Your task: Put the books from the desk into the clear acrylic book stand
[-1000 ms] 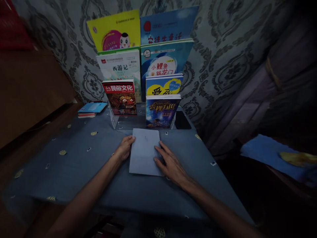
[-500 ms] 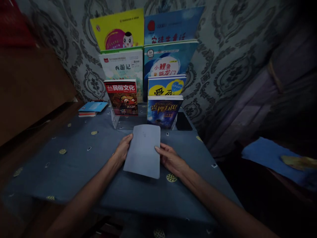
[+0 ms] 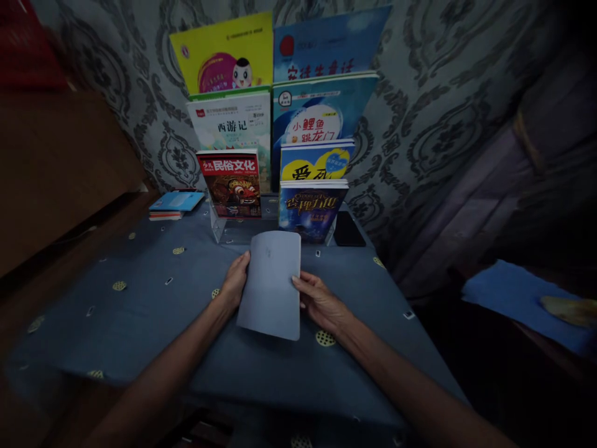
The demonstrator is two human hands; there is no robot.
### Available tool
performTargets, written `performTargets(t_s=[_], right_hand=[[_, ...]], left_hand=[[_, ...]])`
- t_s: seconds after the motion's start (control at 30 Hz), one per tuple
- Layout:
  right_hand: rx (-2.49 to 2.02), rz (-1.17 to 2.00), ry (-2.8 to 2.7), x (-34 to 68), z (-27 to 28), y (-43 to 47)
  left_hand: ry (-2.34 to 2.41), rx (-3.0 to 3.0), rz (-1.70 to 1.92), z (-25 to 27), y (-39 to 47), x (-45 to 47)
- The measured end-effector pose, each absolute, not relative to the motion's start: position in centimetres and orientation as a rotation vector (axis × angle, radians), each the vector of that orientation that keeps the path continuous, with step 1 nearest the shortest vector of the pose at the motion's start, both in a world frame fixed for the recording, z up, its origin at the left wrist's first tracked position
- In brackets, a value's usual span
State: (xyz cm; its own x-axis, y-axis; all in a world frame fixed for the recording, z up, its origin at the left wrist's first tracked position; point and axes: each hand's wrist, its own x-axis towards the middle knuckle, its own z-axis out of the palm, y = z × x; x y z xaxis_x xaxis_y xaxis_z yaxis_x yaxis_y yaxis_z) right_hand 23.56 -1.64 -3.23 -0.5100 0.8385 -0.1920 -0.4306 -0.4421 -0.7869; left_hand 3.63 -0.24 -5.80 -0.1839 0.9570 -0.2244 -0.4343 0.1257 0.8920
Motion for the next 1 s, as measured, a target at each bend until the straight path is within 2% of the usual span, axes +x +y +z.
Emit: performTargets(t_s=[0.33,0.43,0.57,0.63,0.83,1.0], right_hand=[[-0.801,1.766,-1.145,25.7,-3.0,-0.1],[-0.748,1.557,-1.401,26.5,-1.3,0.3],[-0.754,1.094,-1.726,27.6,0.4,0.6],[-0.769,0.933,-1.817,28.1,-0.3,0.8],[-0.64,0.722,-2.165,29.4,-6.7,1.0],[-0.628,0.572,-2.43,30.9,-8.0,0.2]], left_hand=[[1.011,0.795,1.473,-2.8,-0.3,3.6],[0.912,0.972,1.507,-0.5,-0.4,3.1],[0.88,1.336,1.542,1.5,-1.2,1.9],[0.914,1.586,1.432,1.3,-2.0,1.2],[1.031,2.169,0.743,-2.8,-5.1,-0.2],[1.039,2.403,0.541,-4.8,-6.7,-0.3]])
